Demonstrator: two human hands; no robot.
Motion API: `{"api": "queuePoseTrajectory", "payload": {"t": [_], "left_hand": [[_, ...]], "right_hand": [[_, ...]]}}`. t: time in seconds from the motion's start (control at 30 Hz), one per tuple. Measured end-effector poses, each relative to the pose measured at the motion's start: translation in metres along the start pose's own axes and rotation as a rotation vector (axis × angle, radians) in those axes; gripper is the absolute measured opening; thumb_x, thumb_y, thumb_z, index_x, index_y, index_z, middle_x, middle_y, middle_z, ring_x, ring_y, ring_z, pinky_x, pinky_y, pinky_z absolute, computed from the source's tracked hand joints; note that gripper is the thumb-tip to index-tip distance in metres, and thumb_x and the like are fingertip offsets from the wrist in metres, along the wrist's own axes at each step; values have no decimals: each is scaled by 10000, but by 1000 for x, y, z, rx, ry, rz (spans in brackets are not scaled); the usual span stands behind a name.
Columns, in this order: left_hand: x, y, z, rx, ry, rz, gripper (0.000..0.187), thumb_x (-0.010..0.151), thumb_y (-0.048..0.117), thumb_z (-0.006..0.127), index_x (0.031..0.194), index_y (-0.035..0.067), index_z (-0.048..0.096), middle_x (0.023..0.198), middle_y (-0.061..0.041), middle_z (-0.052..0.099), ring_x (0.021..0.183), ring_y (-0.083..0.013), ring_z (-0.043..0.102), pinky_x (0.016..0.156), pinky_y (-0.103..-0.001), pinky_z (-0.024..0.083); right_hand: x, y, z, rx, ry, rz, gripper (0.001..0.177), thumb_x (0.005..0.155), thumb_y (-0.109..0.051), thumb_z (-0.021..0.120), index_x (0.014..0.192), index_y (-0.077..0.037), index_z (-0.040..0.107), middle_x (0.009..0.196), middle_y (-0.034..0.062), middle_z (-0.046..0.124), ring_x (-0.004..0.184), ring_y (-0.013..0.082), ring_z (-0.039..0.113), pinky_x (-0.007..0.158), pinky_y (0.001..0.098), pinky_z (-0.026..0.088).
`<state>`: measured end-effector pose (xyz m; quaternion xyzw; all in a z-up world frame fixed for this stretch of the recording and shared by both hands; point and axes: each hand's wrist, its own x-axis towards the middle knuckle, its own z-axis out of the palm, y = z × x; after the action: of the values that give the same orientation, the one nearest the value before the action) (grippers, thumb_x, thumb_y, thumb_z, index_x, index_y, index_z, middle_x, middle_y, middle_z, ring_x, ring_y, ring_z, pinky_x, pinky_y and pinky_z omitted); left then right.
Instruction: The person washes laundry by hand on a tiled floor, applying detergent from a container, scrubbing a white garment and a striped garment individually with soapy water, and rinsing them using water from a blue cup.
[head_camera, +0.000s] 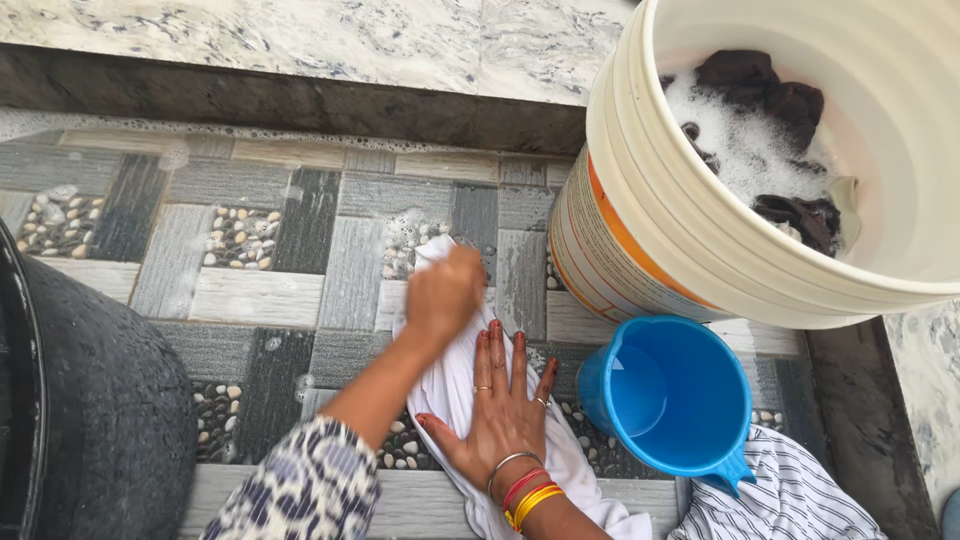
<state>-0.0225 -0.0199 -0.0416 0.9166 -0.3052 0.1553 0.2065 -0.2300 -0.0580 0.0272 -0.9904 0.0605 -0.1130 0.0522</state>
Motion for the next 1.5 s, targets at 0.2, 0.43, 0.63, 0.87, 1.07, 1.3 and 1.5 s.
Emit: {"api": "queuePoseTrajectory", "payload": {"t": [0.2, 0.43, 0.63, 0.87, 1.07, 1.3, 1.5], "left_hand": [[31, -31, -18, 32, 90, -91, 178, 946, 147, 627, 793, 75, 683, 707, -151, 677, 511, -290, 663, 443, -450, 527], [11, -7, -23, -14, 19, -15, 164, 928, 147, 648, 797, 53, 679, 718, -171, 680, 518, -310, 678, 449, -458, 546], [-27, 30, -37, 18, -210, 50, 180, 923, 67, 591, 767, 82, 681, 662, -157, 662, 450, -270, 670, 797, -624, 400], [21, -48, -31, 87, 65, -76, 234, 986, 159, 597, 766, 97, 644, 697, -151, 668, 518, -292, 675, 422, -444, 518], [13, -37, -9, 71, 66, -90, 190, 945, 171, 604, 774, 97, 644, 719, -126, 673, 500, -259, 671, 410, -411, 510], [-15, -12, -14, 55, -80, 96, 188, 942, 127, 584, 781, 77, 666, 680, -94, 655, 406, -198, 639, 284, -367, 458], [24, -40, -8, 143, 39, 55, 207, 974, 117, 552, 786, 83, 633, 699, -116, 656, 456, -194, 626, 355, -356, 456]], "right_hand": [[-6, 6, 1, 30, -99, 17, 1225, 777, -841, 472, 1546, 39, 105, 1647, 165, 71, 1488, 384, 20, 1128, 722, -29], [3, 3, 1, 53, -76, 8, 1270, 746, -877, 478, 1527, 47, 89, 1636, 179, 49, 1533, 405, 9, 1125, 745, -39], [4, 3, -2, 85, 95, -13, 1304, 719, -892, 449, 1529, 66, 90, 1604, 261, 23, 1539, 412, -5, 1133, 730, -46], [6, 1, 3, 20, 63, -6, 1312, 698, -910, 429, 1513, 61, 91, 1620, 223, 25, 1522, 363, -34, 1125, 687, -62], [-1, 7, 9, 19, 16, -8, 1326, 723, -920, 446, 1520, 78, 89, 1630, 224, 21, 1512, 363, -50, 1132, 686, -70], [4, 6, 10, -12, 50, -36, 1306, 720, -926, 411, 1530, 50, 100, 1623, 229, 33, 1515, 378, -45, 1131, 694, -66], [20, -5, -28, -18, -512, 105, 1274, 759, -898, 445, 1564, -5, 25, 1642, 226, -37, 1518, 388, -119, 1134, 707, -108]]}}
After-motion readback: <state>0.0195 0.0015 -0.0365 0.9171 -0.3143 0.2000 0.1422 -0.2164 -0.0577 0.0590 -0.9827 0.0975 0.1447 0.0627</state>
